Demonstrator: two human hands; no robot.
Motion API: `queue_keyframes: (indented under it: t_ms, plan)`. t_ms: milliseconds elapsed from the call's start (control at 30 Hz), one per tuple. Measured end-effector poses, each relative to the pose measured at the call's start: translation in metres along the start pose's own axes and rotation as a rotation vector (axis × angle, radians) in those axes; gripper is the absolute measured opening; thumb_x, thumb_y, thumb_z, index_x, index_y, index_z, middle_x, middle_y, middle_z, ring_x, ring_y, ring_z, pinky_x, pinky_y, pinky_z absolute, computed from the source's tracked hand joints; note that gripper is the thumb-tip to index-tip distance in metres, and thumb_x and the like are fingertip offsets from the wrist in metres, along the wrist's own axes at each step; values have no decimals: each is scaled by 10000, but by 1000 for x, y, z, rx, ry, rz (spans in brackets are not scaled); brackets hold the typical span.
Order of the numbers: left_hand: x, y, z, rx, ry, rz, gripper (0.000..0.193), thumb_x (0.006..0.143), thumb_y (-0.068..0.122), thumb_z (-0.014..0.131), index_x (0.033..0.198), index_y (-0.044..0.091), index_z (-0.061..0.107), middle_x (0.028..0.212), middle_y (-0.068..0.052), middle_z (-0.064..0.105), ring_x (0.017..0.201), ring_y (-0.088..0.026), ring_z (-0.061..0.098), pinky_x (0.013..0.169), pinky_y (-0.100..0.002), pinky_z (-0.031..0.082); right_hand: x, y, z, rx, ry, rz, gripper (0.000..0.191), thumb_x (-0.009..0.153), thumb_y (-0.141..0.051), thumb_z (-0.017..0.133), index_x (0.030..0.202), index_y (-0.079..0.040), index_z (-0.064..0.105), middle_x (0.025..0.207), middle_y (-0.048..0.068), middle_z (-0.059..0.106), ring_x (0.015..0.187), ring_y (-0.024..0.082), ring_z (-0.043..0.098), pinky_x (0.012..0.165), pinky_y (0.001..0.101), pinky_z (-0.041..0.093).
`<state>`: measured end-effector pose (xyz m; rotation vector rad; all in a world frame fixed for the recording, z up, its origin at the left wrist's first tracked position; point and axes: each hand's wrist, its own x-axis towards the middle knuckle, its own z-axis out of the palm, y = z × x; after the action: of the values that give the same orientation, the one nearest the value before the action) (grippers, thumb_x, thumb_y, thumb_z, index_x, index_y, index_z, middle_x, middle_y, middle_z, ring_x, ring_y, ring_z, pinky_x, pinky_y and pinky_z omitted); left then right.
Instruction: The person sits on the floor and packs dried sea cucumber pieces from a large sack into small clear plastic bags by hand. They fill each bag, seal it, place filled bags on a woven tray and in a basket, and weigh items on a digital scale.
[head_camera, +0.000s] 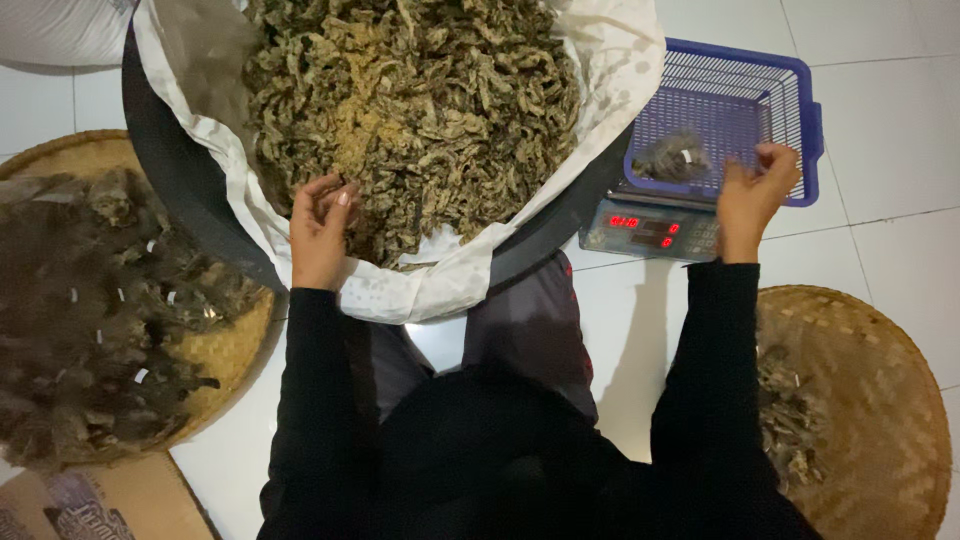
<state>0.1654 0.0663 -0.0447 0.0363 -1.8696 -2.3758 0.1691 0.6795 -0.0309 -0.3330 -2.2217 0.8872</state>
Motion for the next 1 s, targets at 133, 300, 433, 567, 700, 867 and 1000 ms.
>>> queue_keyframes:
  t_ms: [133, 300, 433, 567, 700, 867, 1000]
  plan:
    - [-2, 8, 1, 36, -8, -14, 287, 1079, 123, 588, 1334, 19, 506, 1283, -130, 708, 1136, -173, 689, 986, -320, 573, -3, -5, 1, 50, -37, -7, 354, 965, 49, 751, 1246, -61, 567, 1235, 112, 491, 1109, 219, 545, 989, 340, 474]
    - [1, 7, 2, 25, 7, -6, 290, 1084, 118, 588, 1344, 17, 507, 1295, -145, 696, 1151, -179, 688, 1002, -325, 573, 3, -6, 5, 0, -98, -40, 314, 973, 31, 758, 1234, -47, 601, 1206, 101, 524, 1082, 211, 583, 962, 336, 498]
    - [2, 3, 2, -8, -11, 8, 283, 1081, 109, 584, 1338, 21, 506, 1292, -151, 698, 1123, -178, 688, 992, -324, 578, 8, -1, 19, 14, -122, -86, 255, 963, 18, 754, 1186, -34, 642, 1177, 99, 569, 1038, 201, 629, 921, 326, 533]
    - [4, 0, 2, -2, 3, 7, 267, 1089, 103, 579, 1333, 22, 508, 1301, -150, 695, 1127, -164, 683, 976, -309, 570, 19, -1, 38, 19, -190, -114, 175, 995, -27, 780, 1118, -30, 655, 1057, 92, 654, 945, 204, 655, 854, 329, 529]
    - [4, -2, 0, -6, 1, 0, 265, 1087, 105, 582, 1328, 23, 508, 1300, -145, 700, 1115, -158, 684, 955, -296, 570, 24, -10, 61, -40, -342, -190, 184, 959, -89, 806, 1061, -35, 663, 1033, 132, 685, 940, 277, 669, 847, 389, 530]
    - [6, -3, 0, -6, 16, -2, 273, 1084, 110, 592, 1332, 20, 518, 1284, -138, 708, 1086, -161, 689, 944, -294, 568, 15, -23, 86, -500, -419, -302, 323, 825, -255, 879, 1036, -75, 713, 1124, 231, 632, 1010, 431, 616, 813, 541, 519]
    - [5, -3, 1, 31, 33, 2, 293, 1080, 118, 593, 1346, 18, 519, 1282, -137, 707, 1120, -166, 689, 961, -300, 572, 11, -26, 98, -623, -415, -272, 351, 797, -299, 877, 1040, -98, 724, 1131, 208, 630, 1056, 416, 615, 791, 560, 519]
